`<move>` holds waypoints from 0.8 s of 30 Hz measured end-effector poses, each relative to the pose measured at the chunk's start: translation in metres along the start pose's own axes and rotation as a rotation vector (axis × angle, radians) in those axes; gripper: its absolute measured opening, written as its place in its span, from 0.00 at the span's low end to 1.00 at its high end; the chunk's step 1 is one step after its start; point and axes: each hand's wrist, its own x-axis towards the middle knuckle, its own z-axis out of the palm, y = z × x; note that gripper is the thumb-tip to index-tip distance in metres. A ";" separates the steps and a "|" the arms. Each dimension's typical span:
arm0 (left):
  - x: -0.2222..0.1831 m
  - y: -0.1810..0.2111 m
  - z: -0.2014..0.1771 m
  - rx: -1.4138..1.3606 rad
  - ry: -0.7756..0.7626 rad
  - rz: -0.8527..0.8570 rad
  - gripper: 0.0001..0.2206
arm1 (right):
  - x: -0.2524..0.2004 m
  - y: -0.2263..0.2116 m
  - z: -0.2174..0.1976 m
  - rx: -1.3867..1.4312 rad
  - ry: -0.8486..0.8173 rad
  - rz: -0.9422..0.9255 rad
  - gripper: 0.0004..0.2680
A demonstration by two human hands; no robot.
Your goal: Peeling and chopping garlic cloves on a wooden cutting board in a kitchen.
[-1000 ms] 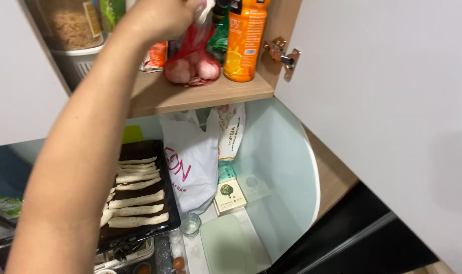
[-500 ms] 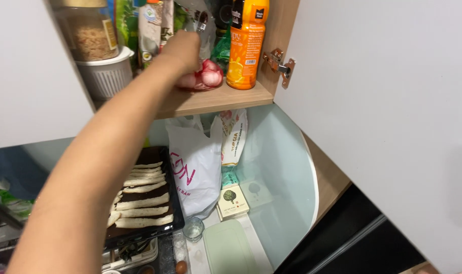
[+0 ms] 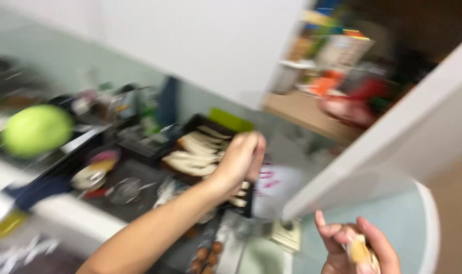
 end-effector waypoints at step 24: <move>-0.374 0.066 -0.546 1.162 0.409 -0.336 0.05 | -0.075 0.454 0.416 0.121 0.178 1.159 0.20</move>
